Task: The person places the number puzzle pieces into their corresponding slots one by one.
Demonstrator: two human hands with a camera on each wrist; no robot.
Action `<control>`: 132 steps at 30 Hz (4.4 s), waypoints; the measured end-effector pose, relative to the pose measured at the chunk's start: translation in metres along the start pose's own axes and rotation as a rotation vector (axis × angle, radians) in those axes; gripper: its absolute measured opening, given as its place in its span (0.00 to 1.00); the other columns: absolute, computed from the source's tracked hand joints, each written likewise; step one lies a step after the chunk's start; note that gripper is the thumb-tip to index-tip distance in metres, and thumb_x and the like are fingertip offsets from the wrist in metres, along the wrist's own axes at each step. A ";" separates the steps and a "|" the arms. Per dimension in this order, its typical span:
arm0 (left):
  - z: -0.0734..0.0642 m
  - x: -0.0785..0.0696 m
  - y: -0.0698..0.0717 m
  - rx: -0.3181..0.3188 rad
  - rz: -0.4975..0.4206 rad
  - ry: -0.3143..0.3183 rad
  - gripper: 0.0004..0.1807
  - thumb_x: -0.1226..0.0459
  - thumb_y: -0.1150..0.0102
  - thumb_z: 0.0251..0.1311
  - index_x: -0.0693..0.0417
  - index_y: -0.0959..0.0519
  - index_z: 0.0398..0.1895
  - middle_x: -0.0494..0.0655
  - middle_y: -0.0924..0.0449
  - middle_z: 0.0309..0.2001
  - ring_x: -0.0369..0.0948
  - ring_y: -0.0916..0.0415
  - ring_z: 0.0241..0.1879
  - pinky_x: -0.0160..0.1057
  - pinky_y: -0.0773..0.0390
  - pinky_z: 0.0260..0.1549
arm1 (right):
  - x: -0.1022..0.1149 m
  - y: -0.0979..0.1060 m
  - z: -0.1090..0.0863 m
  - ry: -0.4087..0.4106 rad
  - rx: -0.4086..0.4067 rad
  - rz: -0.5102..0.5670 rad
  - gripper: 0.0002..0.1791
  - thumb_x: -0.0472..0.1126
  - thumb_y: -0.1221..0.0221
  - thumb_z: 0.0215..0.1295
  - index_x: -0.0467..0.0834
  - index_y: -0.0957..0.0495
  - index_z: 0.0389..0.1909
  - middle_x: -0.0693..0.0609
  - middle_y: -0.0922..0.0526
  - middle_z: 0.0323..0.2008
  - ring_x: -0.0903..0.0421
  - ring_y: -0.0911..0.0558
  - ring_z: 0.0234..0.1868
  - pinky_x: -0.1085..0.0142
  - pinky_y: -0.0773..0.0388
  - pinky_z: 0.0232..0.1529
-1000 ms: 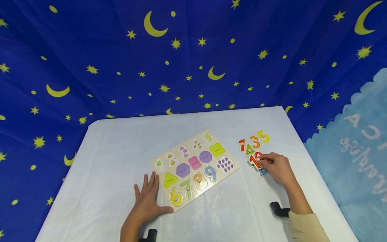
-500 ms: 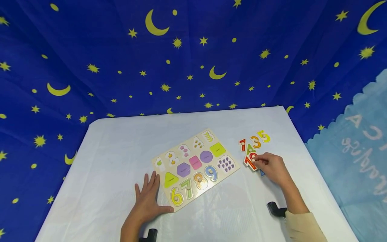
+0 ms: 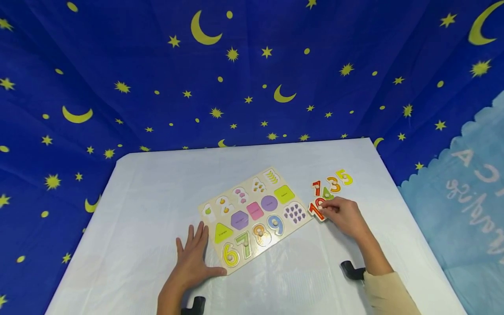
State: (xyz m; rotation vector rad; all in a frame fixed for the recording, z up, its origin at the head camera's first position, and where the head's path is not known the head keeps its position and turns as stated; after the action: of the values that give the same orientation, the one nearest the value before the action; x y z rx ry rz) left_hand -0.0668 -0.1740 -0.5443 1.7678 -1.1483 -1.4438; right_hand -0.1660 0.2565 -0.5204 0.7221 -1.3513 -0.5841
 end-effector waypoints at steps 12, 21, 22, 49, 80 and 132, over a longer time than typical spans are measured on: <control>0.000 0.001 0.000 -0.002 -0.001 -0.006 0.78 0.28 0.31 0.20 0.56 0.53 0.76 0.53 0.62 0.76 0.55 0.74 0.73 0.64 0.80 0.62 | 0.019 -0.015 0.006 0.032 0.034 0.016 0.07 0.38 0.31 0.55 0.42 0.15 0.35 0.55 0.23 0.26 0.57 0.27 0.27 0.67 0.28 0.26; 0.001 0.001 -0.002 0.002 0.011 -0.008 0.78 0.27 0.31 0.19 0.56 0.53 0.76 0.53 0.62 0.76 0.55 0.74 0.73 0.64 0.80 0.62 | 0.033 -0.025 0.010 0.081 0.036 0.053 0.05 0.36 0.31 0.54 0.43 0.14 0.32 0.57 0.23 0.24 0.58 0.28 0.26 0.65 0.29 0.26; 0.001 0.001 -0.002 0.004 0.010 -0.007 0.79 0.27 0.31 0.19 0.56 0.53 0.76 0.53 0.62 0.76 0.55 0.75 0.73 0.64 0.80 0.62 | 0.033 -0.027 0.010 0.081 0.039 0.054 0.05 0.36 0.31 0.54 0.42 0.14 0.33 0.57 0.23 0.24 0.58 0.28 0.26 0.66 0.29 0.26; 0.001 0.001 -0.002 -0.004 0.016 -0.019 0.79 0.26 0.31 0.18 0.57 0.52 0.76 0.55 0.61 0.76 0.56 0.74 0.73 0.67 0.78 0.61 | 0.044 -0.050 0.011 0.017 0.141 0.053 0.06 0.40 0.32 0.56 0.45 0.14 0.34 0.57 0.24 0.24 0.59 0.27 0.26 0.65 0.28 0.27; 0.002 0.000 -0.001 0.006 0.004 -0.007 0.79 0.25 0.33 0.19 0.58 0.53 0.76 0.53 0.64 0.77 0.55 0.76 0.73 0.66 0.80 0.61 | 0.052 -0.051 0.013 0.059 0.094 0.002 0.06 0.37 0.32 0.56 0.43 0.15 0.34 0.57 0.26 0.25 0.59 0.28 0.26 0.64 0.28 0.27; 0.002 0.000 -0.001 -0.003 0.021 -0.003 0.80 0.25 0.33 0.18 0.58 0.53 0.76 0.54 0.62 0.76 0.56 0.74 0.73 0.67 0.78 0.61 | 0.002 0.021 0.022 -0.064 -0.010 0.008 0.15 0.48 0.36 0.62 0.42 0.18 0.44 0.51 0.23 0.28 0.54 0.27 0.29 0.63 0.28 0.29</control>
State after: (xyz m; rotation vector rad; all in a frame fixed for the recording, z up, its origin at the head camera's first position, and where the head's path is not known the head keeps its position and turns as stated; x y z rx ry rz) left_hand -0.0683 -0.1735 -0.5456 1.7471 -1.1622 -1.4364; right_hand -0.1885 0.2659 -0.5014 0.6942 -1.4090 -0.6119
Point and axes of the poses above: each hand's wrist, its own z-axis towards the middle knuckle, its own y-axis out of the back of the hand, x = y × z, the point moved 3 cm from there along z, towards the middle knuckle
